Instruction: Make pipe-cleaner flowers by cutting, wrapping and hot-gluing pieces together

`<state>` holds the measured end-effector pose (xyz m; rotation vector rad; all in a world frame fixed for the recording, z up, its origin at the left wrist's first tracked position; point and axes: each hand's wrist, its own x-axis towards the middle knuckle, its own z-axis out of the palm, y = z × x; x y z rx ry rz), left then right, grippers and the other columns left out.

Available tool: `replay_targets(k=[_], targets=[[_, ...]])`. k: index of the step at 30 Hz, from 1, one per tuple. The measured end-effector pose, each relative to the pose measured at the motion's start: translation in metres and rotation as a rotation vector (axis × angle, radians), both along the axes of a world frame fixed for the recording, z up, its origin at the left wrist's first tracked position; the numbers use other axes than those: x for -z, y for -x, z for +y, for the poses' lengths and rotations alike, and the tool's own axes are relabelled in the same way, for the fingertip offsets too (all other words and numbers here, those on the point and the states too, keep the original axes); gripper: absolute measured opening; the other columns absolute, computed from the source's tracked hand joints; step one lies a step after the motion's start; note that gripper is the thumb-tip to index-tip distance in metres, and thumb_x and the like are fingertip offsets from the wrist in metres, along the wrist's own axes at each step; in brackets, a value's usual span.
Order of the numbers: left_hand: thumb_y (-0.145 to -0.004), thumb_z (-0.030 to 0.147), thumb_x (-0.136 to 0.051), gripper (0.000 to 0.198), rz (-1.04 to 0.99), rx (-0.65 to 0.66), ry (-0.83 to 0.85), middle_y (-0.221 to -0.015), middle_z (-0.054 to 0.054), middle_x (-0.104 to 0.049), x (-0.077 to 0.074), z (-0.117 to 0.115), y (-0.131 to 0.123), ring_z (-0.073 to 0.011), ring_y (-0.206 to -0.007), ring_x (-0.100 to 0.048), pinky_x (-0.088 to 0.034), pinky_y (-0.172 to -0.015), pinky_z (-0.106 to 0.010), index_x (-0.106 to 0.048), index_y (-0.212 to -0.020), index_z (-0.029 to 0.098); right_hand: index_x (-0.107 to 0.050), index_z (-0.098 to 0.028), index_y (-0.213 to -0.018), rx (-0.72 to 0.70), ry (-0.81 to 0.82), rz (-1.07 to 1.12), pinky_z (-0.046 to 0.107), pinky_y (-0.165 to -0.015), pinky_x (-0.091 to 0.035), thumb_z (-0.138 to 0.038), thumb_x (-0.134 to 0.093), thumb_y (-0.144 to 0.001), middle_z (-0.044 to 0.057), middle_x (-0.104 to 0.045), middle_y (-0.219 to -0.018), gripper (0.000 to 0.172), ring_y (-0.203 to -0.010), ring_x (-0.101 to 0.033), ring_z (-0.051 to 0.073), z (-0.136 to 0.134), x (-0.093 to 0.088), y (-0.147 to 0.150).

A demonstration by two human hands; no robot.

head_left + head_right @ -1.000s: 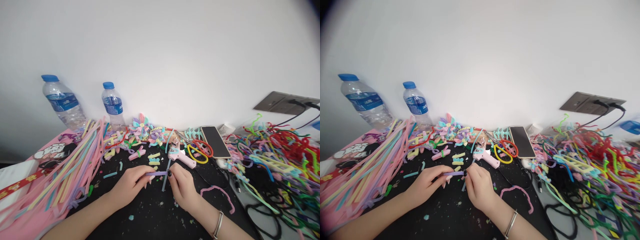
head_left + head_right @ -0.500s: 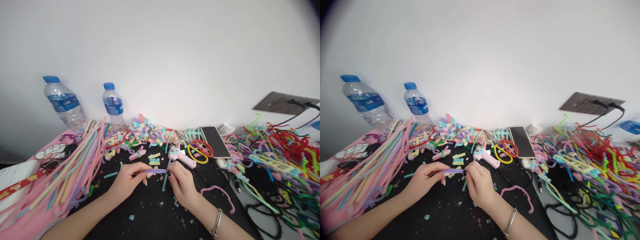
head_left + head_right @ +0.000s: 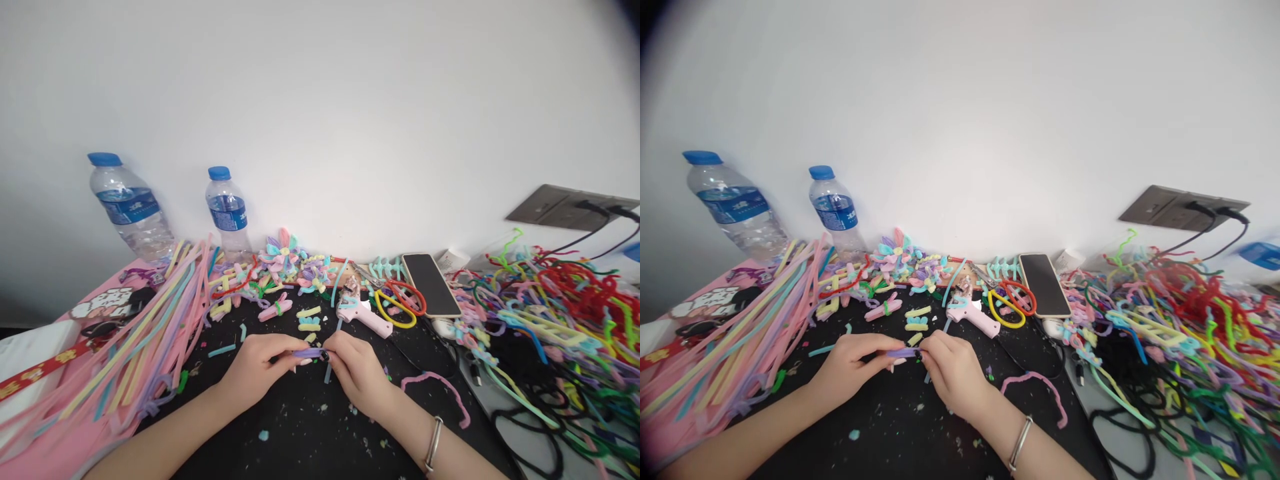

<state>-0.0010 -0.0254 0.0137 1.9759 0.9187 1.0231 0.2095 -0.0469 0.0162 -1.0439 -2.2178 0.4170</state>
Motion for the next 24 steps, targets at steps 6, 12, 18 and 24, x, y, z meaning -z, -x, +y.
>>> replay_targets(k=[6, 12, 18, 24], targets=[[-0.086, 0.018, -0.062, 0.013, -0.014, 0.013, -0.046, -0.073, -0.001, -0.075, -0.0004, 0.0003, 0.0, -0.0134, -0.059, -0.067, -0.053, -0.061, -0.021, -0.074, -0.086, 0.019, -0.057, -0.017, -0.089, -0.002, 0.008, -0.004, 0.026, -0.059, -0.044, -0.019, -0.035, -0.098, 0.003, -0.058, -0.075, 0.024, -0.065, -0.054, 0.015, 0.0008, 0.0014, -0.0009], [-0.085, 0.013, -0.06, 0.015, 0.008, 0.002, -0.051, -0.07, -0.002, -0.075, 0.0007, 0.0007, 0.001, -0.013, -0.057, -0.067, -0.053, -0.06, -0.02, -0.075, -0.084, 0.018, -0.058, -0.017, -0.092, -0.006, -0.009, -0.008, 0.026, -0.058, -0.044, -0.024, -0.036, -0.1, 0.003, -0.059, -0.076, 0.024, -0.064, -0.054, 0.014, 0.001, 0.0042, -0.0018], [-0.087, 0.02, -0.06, 0.016, 0.052, -0.012, -0.084, -0.076, -0.002, -0.077, 0.0021, 0.0015, 0.0017, -0.0154, -0.062, -0.07, -0.057, -0.065, -0.024, -0.076, -0.087, 0.021, -0.059, -0.017, -0.096, -0.024, -0.009, -0.063, 0.025, -0.058, -0.045, -0.03, -0.036, -0.101, 0.003, -0.061, -0.075, 0.027, -0.064, -0.057, 0.014, 0.001, 0.0052, -0.002], [-0.089, 0.02, -0.058, 0.017, 0.059, 0.006, -0.157, -0.084, -0.002, -0.078, 0.0085, 0.0027, 0.0033, -0.0173, -0.074, -0.072, -0.057, -0.071, -0.023, -0.076, -0.088, 0.022, -0.06, -0.017, -0.091, -0.02, -0.078, -0.14, 0.024, -0.053, -0.041, -0.03, -0.03, -0.103, 0.002, -0.059, -0.068, 0.035, -0.057, -0.054, 0.013, 0.0012, 0.0047, 0.0]])
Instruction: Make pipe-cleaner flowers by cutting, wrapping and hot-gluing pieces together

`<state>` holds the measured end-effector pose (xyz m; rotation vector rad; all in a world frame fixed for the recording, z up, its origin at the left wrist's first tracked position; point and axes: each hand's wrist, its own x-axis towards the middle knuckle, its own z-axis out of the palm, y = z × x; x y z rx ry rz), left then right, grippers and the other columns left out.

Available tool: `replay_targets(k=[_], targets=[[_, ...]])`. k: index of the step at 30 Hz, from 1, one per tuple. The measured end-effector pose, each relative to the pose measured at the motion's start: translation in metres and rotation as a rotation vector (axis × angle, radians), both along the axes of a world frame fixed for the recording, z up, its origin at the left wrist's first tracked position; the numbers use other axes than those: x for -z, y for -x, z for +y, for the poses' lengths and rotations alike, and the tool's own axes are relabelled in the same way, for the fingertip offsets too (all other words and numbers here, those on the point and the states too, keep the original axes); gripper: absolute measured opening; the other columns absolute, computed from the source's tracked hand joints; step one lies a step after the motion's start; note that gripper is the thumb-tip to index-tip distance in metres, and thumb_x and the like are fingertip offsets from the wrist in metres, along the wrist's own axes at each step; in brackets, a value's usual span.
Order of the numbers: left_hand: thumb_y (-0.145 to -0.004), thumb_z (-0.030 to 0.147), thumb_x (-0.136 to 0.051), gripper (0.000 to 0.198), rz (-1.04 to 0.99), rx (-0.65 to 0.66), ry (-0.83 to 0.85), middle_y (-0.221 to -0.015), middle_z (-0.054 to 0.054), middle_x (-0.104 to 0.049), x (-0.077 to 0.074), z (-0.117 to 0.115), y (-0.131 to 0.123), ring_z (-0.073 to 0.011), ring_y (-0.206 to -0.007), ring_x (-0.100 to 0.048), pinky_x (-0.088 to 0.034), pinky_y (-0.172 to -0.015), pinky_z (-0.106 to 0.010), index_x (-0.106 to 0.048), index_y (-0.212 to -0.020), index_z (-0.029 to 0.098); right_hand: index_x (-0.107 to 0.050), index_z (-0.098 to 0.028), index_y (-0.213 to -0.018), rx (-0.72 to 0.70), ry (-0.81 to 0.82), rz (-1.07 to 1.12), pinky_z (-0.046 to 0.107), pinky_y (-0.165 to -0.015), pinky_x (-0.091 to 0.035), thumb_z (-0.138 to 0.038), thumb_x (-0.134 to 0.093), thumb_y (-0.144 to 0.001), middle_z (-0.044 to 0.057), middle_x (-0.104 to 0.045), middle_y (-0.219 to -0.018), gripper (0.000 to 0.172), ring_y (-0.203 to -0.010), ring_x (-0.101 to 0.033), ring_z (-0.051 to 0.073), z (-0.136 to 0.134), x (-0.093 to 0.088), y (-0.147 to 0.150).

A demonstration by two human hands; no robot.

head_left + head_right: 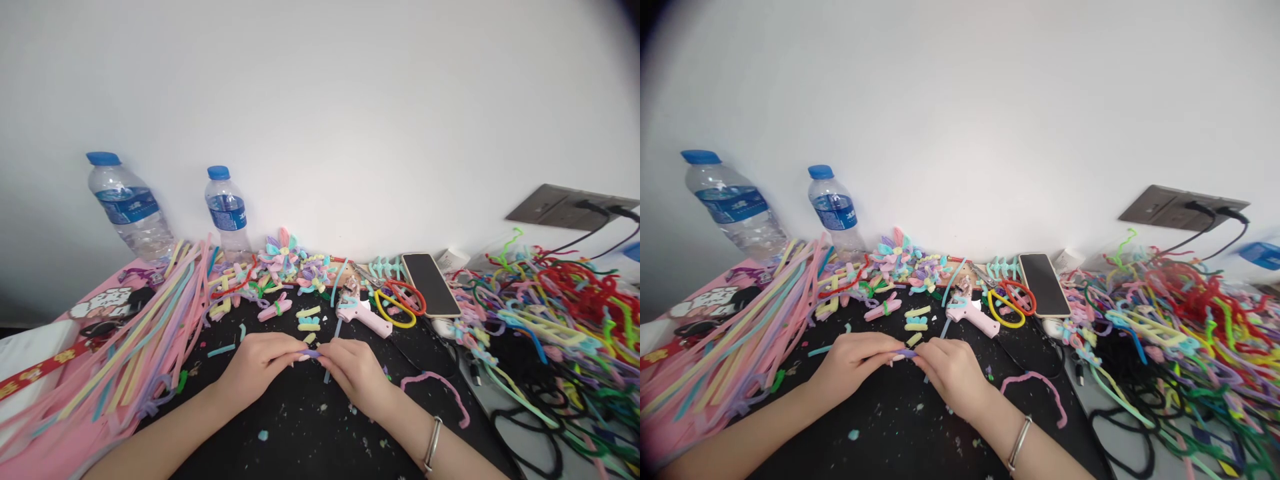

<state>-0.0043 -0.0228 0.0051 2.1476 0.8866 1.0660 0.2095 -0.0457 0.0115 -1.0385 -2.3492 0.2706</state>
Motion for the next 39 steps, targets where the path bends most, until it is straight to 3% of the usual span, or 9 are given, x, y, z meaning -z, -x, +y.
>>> replay_targets(k=[4, 9, 12, 17, 24, 30, 39], targets=[[-0.088, 0.019, -0.058, 0.017, 0.028, -0.031, 0.036, -0.084, -0.003, -0.077, 0.0, 0.001, 0.001, -0.0175, -0.075, -0.071, -0.055, -0.071, -0.024, -0.075, -0.088, 0.021, -0.061, -0.016, -0.09, 0.012, 0.02, 0.027, 0.024, -0.054, -0.042, -0.029, -0.033, -0.102, 0.003, -0.06, -0.069, 0.033, -0.058, -0.056, 0.014, 0.0, 0.001, 0.0], [-0.082, 0.026, -0.067, 0.018, 0.174, -0.157, 0.146, -0.088, -0.003, -0.071, -0.004, 0.003, 0.0, -0.0138, -0.058, -0.059, -0.051, -0.057, -0.024, -0.069, -0.099, 0.02, -0.063, -0.017, -0.093, 0.157, -0.007, 0.174, 0.026, -0.059, -0.047, -0.023, -0.04, -0.098, 0.004, -0.061, -0.077, 0.024, -0.067, -0.058, 0.016, 0.003, -0.002, -0.006], [-0.08, 0.027, -0.068, 0.016, 0.282, -0.17, 0.119, -0.1, -0.004, -0.067, -0.004, 0.003, -0.001, -0.0169, -0.07, -0.06, -0.051, -0.066, -0.028, -0.068, -0.095, 0.021, -0.064, -0.018, -0.095, 0.223, -0.041, 0.212, 0.029, -0.067, -0.05, -0.019, -0.044, -0.096, 0.006, -0.062, -0.085, 0.02, -0.076, -0.06, 0.018, 0.005, -0.004, -0.008], [-0.083, 0.024, -0.063, 0.009, 0.393, -0.116, 0.108, -0.1, -0.004, -0.064, 0.001, 0.002, -0.002, -0.0218, -0.09, -0.061, -0.049, -0.078, -0.03, -0.066, -0.091, 0.023, -0.065, -0.018, -0.096, 0.278, -0.031, 0.175, 0.03, -0.067, -0.049, -0.017, -0.048, -0.093, 0.006, -0.06, -0.087, 0.018, -0.078, -0.059, 0.018, 0.007, -0.001, -0.007], [-0.088, 0.015, -0.054, 0.014, 0.385, -0.062, 0.175, -0.099, -0.002, -0.064, 0.004, 0.006, -0.002, -0.0203, -0.094, -0.061, -0.047, -0.082, -0.031, -0.065, -0.092, 0.023, -0.065, -0.018, -0.104, 0.278, 0.007, 0.175, 0.029, -0.07, -0.049, -0.013, -0.045, -0.093, 0.007, -0.059, -0.09, 0.023, -0.08, -0.06, 0.018, 0.008, 0.002, -0.008], [-0.087, 0.017, -0.059, 0.013, 0.314, -0.092, 0.226, -0.1, -0.002, -0.065, 0.005, 0.009, -0.001, -0.0196, -0.09, -0.062, -0.048, -0.08, -0.03, -0.065, -0.097, 0.023, -0.064, -0.02, -0.106, 0.277, 0.025, 0.174, 0.028, -0.069, -0.049, -0.013, -0.044, -0.093, 0.006, -0.059, -0.091, 0.025, -0.08, -0.06, 0.018, 0.008, 0.003, -0.008], [-0.09, 0.012, -0.055, 0.016, 0.293, -0.037, 0.184, -0.093, -0.001, -0.067, 0.009, 0.013, -0.002, -0.0183, -0.089, -0.062, -0.046, -0.081, -0.029, -0.069, -0.09, 0.021, -0.064, -0.018, -0.106, 0.258, 0.046, 0.184, 0.027, -0.071, -0.049, -0.013, -0.043, -0.093, 0.006, -0.059, -0.09, 0.025, -0.08, -0.06, 0.017, 0.009, 0.006, -0.006]])
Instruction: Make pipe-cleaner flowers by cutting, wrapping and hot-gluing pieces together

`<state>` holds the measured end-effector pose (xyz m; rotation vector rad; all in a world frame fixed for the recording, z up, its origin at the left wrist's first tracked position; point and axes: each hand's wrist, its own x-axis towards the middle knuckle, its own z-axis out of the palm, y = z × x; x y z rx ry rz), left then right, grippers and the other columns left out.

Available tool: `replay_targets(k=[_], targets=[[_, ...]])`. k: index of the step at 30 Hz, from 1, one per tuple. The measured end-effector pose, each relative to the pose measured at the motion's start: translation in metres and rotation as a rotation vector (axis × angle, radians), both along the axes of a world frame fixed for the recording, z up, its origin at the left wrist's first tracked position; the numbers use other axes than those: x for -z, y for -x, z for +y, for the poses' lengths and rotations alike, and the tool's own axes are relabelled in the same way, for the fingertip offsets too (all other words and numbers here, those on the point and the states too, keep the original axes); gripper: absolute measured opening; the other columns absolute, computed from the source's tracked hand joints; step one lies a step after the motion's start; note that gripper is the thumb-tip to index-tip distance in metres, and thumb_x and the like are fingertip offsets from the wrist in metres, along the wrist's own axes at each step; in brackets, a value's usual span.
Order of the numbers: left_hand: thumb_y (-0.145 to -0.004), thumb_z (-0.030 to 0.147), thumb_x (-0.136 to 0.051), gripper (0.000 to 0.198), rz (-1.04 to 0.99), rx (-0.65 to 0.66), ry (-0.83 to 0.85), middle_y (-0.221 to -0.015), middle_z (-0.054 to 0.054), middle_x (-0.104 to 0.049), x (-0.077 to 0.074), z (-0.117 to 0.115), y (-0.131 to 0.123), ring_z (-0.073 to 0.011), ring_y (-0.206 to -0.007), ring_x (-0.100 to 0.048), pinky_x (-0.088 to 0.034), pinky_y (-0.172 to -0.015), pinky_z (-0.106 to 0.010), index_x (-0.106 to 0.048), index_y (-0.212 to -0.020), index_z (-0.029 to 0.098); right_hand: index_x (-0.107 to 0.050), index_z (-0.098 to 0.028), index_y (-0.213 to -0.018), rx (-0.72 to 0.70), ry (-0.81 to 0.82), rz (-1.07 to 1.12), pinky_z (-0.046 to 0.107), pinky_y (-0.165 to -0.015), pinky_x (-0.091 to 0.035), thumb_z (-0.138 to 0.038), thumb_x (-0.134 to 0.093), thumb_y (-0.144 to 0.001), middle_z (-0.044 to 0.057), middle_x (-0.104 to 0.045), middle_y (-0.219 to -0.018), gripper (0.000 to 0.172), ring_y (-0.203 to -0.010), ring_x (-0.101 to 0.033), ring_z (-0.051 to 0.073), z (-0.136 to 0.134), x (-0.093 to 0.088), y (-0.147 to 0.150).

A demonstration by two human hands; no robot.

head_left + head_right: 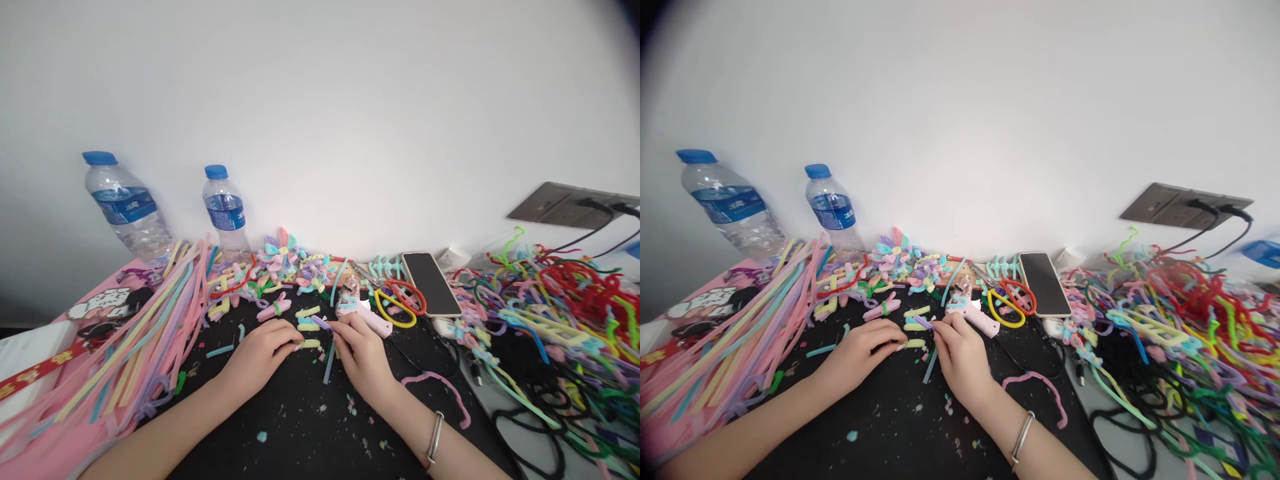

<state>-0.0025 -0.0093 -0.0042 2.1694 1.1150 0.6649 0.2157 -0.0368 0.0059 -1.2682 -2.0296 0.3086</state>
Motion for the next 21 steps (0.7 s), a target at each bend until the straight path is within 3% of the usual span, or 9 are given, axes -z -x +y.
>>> replay_targets(k=[21], targets=[[-0.088, 0.014, -0.059, 0.014, -0.04, -0.037, -0.068, -0.094, -0.002, -0.07, 0.0036, 0.0066, -0.0064, -0.0191, -0.087, -0.064, -0.05, -0.08, -0.03, -0.069, -0.09, 0.023, -0.064, -0.019, -0.106, -0.005, 0.034, 0.002, 0.029, -0.07, -0.049, -0.014, -0.043, -0.094, 0.006, -0.059, -0.089, 0.025, -0.08, -0.06, 0.017, 0.0, 0.0015, 0.0033]])
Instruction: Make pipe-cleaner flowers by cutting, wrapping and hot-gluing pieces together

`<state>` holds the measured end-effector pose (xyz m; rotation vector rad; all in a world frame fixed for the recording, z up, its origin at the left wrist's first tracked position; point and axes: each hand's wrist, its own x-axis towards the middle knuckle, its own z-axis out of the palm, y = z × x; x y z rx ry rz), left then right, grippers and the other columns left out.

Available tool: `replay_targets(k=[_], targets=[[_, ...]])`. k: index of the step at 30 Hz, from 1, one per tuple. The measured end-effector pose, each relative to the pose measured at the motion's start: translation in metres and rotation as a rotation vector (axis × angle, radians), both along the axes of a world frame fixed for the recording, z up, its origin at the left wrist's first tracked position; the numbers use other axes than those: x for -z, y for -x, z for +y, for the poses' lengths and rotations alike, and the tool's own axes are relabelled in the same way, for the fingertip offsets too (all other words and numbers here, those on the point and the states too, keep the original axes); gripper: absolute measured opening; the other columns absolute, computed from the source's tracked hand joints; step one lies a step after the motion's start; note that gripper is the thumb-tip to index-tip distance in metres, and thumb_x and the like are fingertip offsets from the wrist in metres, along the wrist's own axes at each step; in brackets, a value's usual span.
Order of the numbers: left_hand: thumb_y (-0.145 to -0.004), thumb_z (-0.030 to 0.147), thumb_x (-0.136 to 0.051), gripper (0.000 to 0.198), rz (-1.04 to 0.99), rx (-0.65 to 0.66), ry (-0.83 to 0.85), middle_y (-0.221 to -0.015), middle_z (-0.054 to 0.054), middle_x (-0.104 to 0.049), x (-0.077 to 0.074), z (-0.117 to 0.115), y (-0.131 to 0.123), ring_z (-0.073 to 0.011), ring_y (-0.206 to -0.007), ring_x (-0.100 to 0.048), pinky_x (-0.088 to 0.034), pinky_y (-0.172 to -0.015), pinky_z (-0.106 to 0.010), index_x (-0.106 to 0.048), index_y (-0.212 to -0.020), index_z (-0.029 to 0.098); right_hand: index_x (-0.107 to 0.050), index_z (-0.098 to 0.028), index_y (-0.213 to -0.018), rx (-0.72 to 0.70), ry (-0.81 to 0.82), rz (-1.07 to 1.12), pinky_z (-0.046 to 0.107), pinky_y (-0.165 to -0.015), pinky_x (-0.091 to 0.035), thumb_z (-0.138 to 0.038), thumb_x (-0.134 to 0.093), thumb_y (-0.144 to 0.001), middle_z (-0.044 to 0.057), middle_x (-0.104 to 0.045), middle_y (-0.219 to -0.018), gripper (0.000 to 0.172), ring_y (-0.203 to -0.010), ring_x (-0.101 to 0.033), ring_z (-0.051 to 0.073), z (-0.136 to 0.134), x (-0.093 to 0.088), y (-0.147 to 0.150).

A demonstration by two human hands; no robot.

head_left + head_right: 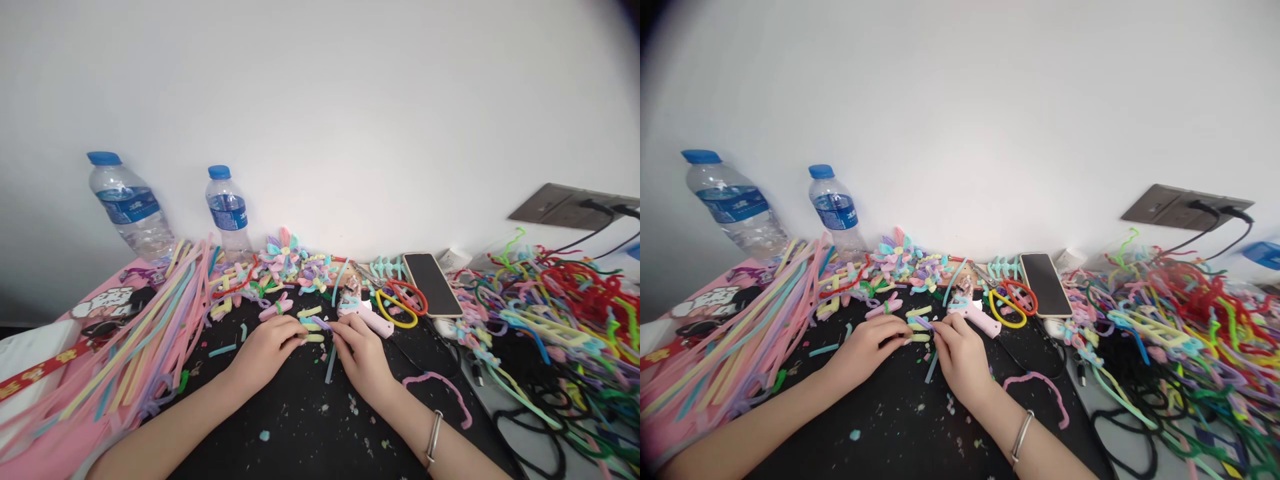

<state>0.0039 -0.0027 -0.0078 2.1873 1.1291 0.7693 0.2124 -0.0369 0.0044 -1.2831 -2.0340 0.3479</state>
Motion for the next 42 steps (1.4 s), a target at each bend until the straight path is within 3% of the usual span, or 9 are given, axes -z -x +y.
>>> replay_targets(k=[6, 10, 19, 26, 31, 37, 42], targets=[[-0.084, 0.024, -0.064, 0.016, -0.107, -0.09, 0.005, -0.101, -0.005, -0.069, -0.006, -0.005, 0.0, -0.0196, -0.081, -0.062, -0.052, -0.073, -0.031, -0.068, -0.1, 0.022, -0.063, -0.021, -0.108, -0.018, -0.026, -0.025, 0.027, -0.067, -0.048, -0.016, -0.044, -0.094, 0.005, -0.06, -0.088, 0.025, -0.078, -0.06, 0.017, -0.003, -0.003, 0.0], [-0.085, 0.027, -0.063, 0.014, -0.21, -0.054, 0.081, -0.097, -0.005, -0.07, -0.012, -0.008, -0.002, -0.0185, -0.075, -0.061, -0.051, -0.063, -0.028, -0.071, -0.096, 0.022, -0.062, -0.02, -0.109, -0.08, 0.004, -0.081, 0.025, -0.063, -0.047, -0.018, -0.041, -0.096, 0.004, -0.06, -0.082, 0.025, -0.071, -0.059, 0.016, -0.006, -0.005, 0.002], [-0.086, 0.027, -0.058, 0.015, -0.411, -0.061, 0.244, -0.085, -0.004, -0.067, -0.017, -0.012, -0.005, -0.0192, -0.079, -0.062, -0.05, -0.071, -0.029, -0.068, -0.079, 0.018, -0.063, -0.018, -0.098, -0.169, 0.038, -0.139, 0.027, -0.067, -0.047, -0.023, -0.043, -0.097, 0.005, -0.064, -0.084, 0.021, -0.073, -0.06, 0.017, -0.007, -0.006, 0.011], [-0.09, 0.037, -0.05, 0.023, -0.454, -0.243, 0.327, -0.067, 0.001, -0.055, -0.02, -0.009, -0.001, -0.0161, -0.065, -0.055, -0.045, -0.065, -0.028, -0.058, -0.081, 0.018, -0.062, -0.02, -0.101, -0.012, -0.034, -0.097, 0.03, -0.074, -0.05, -0.017, -0.046, -0.093, 0.006, -0.064, -0.093, 0.018, -0.086, -0.061, 0.019, 0.0, -0.004, 0.004], [-0.093, 0.041, -0.047, 0.025, -0.5, -0.209, 0.425, -0.068, 0.001, -0.059, -0.018, -0.008, -0.002, -0.0156, -0.062, -0.056, -0.043, -0.061, -0.028, -0.054, -0.089, 0.018, -0.061, -0.02, -0.103, 0.057, -0.045, -0.191, 0.032, -0.074, -0.051, -0.014, -0.053, -0.088, 0.006, -0.064, -0.096, 0.018, -0.088, -0.062, 0.021, 0.004, 0.0, 0.003], [-0.095, 0.042, -0.043, 0.026, -0.488, -0.172, 0.466, -0.061, 0.004, -0.053, -0.02, -0.012, -0.003, -0.0109, -0.049, -0.045, -0.036, -0.048, -0.023, -0.05, -0.085, 0.019, -0.061, -0.019, -0.106, 0.092, -0.087, -0.359, 0.033, -0.071, -0.05, -0.015, -0.059, -0.085, 0.008, -0.062, -0.1, 0.022, -0.088, -0.061, 0.023, 0.013, 0.0, 0.007], [-0.096, 0.041, -0.043, 0.027, -0.439, -0.147, 0.431, -0.061, 0.005, -0.05, -0.02, -0.012, -0.003, -0.0102, -0.049, -0.045, -0.036, -0.049, -0.023, -0.049, -0.08, 0.019, -0.061, -0.019, -0.106, 0.091, -0.106, -0.438, 0.032, -0.07, -0.05, -0.016, -0.061, -0.085, 0.008, -0.061, -0.101, 0.022, -0.088, -0.06, 0.023, 0.021, 0.002, 0.011]])
